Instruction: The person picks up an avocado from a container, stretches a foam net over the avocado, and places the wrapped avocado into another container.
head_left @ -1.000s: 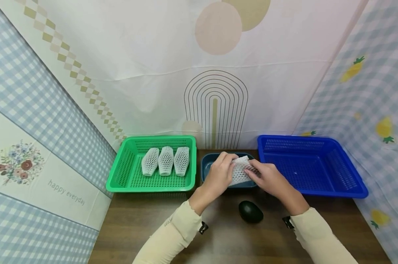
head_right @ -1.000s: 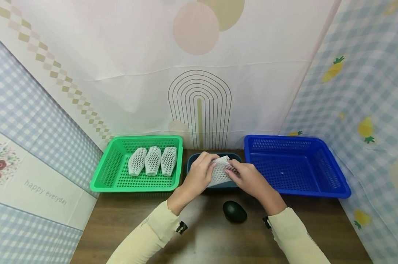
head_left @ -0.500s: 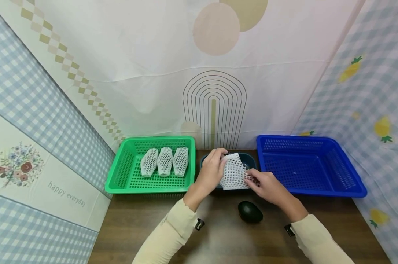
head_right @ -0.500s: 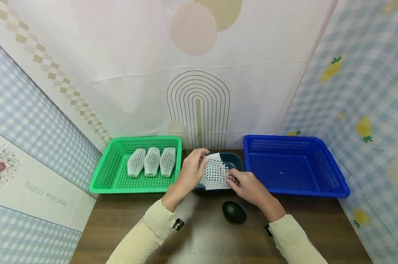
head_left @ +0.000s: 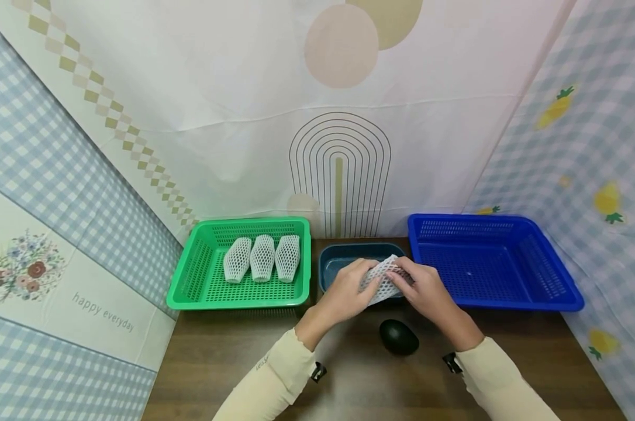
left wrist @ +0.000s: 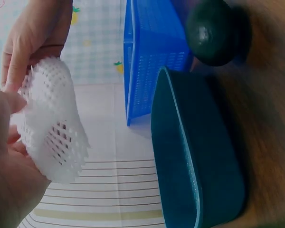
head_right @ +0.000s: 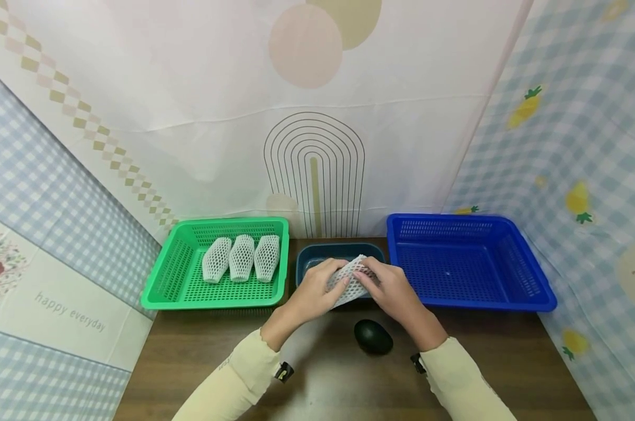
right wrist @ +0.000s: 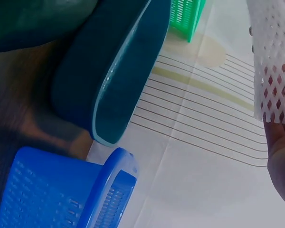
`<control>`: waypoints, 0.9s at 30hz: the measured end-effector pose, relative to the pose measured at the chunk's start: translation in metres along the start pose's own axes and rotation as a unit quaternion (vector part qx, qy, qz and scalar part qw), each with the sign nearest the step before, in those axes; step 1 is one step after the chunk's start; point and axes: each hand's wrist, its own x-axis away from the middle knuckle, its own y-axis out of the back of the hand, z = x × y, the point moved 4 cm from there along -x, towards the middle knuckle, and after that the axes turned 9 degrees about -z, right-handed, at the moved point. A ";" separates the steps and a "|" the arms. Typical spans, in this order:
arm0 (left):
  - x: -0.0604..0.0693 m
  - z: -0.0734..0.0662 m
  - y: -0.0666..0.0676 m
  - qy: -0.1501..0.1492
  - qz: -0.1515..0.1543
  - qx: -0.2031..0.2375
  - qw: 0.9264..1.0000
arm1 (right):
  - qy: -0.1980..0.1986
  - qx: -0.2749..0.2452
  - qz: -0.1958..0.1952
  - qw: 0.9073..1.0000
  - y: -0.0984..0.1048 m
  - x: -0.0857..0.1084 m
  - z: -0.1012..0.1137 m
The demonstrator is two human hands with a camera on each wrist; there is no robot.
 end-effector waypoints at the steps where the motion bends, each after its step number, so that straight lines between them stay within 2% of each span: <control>1: 0.000 0.000 0.001 -0.001 -0.008 0.002 1.000 | -0.006 -0.002 0.004 1.000 0.000 0.000 0.000; 8: 0.000 0.007 0.008 0.011 -0.063 -0.001 0.998 | -0.020 0.015 0.055 0.998 -0.005 0.006 -0.004; 15: -0.002 0.016 0.019 0.040 -0.097 0.000 0.994 | -0.034 0.022 0.093 0.995 -0.010 0.017 -0.008; 19: 0.002 0.021 0.018 0.067 -0.091 0.020 0.993 | -0.030 0.013 0.093 0.995 -0.010 0.022 -0.008; 24: 0.010 0.030 0.008 0.108 -0.061 0.059 0.990 | -0.020 0.011 0.076 0.997 -0.008 0.020 -0.004; 27: 0.016 0.035 0.001 0.131 -0.034 0.095 0.986 | -0.003 0.011 0.060 0.998 -0.006 0.015 -0.001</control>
